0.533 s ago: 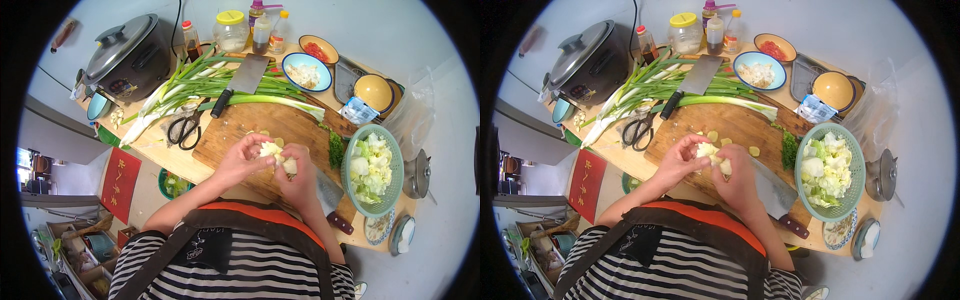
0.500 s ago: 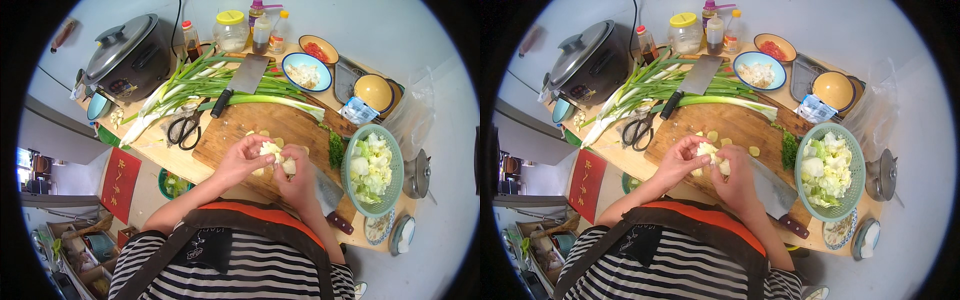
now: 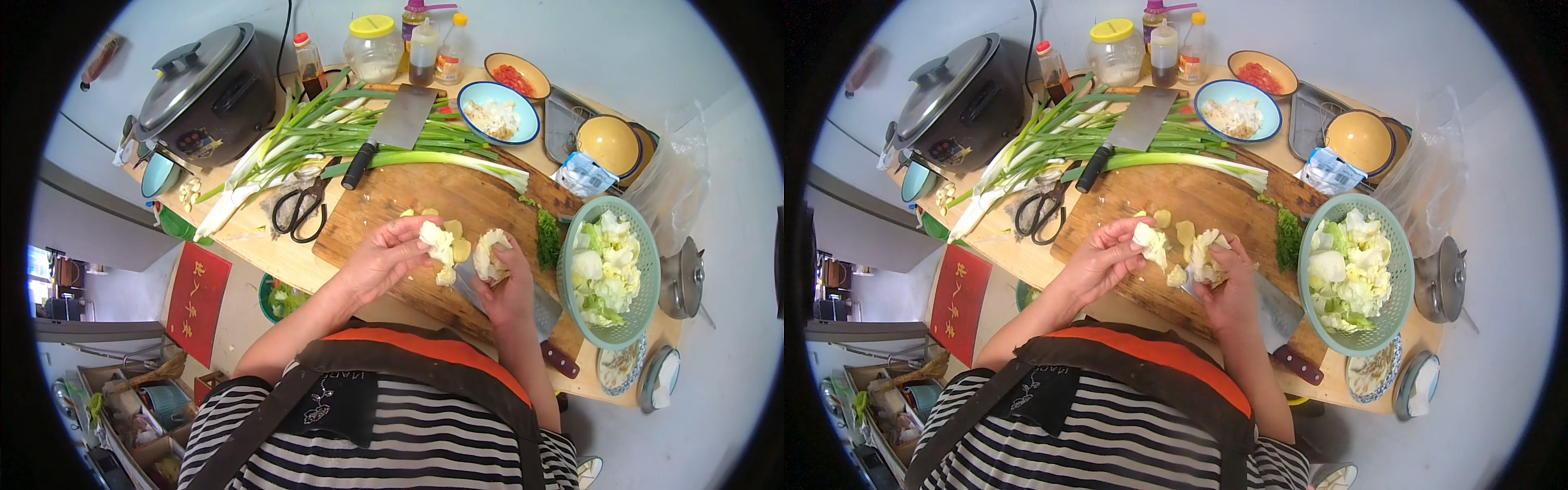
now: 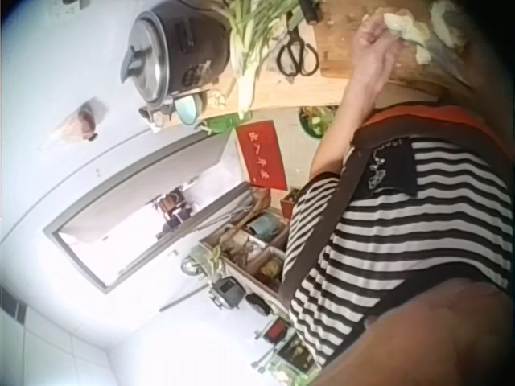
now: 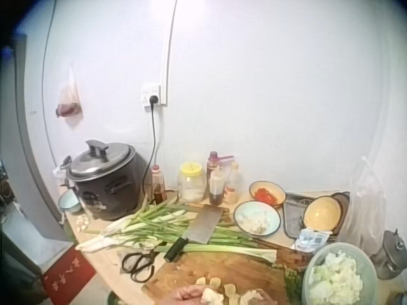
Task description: The person receives a head of cabbage, removes outer leaves by hand, and places them into a colander. They then use a knife to cut the cabbage into smaller pieces and chop green onions on a wooden cutting board in a kitchen.
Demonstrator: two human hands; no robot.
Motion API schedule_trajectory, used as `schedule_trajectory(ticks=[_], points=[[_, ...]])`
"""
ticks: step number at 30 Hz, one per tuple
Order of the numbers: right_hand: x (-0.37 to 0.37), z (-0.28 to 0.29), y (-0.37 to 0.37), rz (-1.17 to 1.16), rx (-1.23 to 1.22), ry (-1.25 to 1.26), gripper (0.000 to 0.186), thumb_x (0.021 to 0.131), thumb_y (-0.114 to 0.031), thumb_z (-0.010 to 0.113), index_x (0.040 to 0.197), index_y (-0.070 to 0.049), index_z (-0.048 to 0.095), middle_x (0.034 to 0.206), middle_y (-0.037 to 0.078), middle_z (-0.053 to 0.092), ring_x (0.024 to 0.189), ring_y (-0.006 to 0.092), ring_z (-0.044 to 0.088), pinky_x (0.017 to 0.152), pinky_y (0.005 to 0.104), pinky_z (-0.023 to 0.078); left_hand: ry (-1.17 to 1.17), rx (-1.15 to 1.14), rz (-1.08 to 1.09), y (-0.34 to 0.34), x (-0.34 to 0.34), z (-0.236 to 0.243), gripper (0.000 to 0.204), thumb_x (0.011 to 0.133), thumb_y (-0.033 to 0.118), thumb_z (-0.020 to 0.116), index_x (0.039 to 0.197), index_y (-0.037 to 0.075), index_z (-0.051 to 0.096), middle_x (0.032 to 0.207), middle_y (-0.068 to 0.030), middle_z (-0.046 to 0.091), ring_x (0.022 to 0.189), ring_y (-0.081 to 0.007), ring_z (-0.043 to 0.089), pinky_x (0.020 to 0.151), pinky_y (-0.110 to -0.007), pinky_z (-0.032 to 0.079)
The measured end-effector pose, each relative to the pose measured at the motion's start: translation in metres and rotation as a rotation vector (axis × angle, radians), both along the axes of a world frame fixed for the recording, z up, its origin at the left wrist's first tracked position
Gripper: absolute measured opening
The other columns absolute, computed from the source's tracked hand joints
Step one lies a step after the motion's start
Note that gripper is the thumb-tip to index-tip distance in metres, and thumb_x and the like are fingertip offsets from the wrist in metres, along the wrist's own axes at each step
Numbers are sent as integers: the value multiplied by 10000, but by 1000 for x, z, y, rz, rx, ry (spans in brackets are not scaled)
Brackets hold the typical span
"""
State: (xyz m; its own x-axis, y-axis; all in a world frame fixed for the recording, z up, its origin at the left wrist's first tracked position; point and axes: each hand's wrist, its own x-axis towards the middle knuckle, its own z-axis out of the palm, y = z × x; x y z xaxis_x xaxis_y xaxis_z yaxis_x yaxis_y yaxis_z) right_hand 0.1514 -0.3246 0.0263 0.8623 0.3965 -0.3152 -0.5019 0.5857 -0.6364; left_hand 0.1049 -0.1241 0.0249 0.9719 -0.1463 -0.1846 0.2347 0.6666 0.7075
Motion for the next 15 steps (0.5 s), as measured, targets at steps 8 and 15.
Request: schedule_trajectory(ticks=[8,15], points=[[-4,14,-2,332,-445,-262,287,820,-177,666,1070,-71,572,853,6,603,634,59,557,435,191,376,-204,415,-114,-9,10,9,317,856,21,629,1163,31,548,1031,-28,623,883,-89,597,737,-230,500],[-6,45,-55,-213,-744,-431,265,829,-183,672,1050,-64,586,876,5,597,679,72,568,540,183,428,-229,925,-20,-7,10,-7,238,839,136,680,1056,67,608,1029,-34,591,935,-132,584,768,-269,485]])
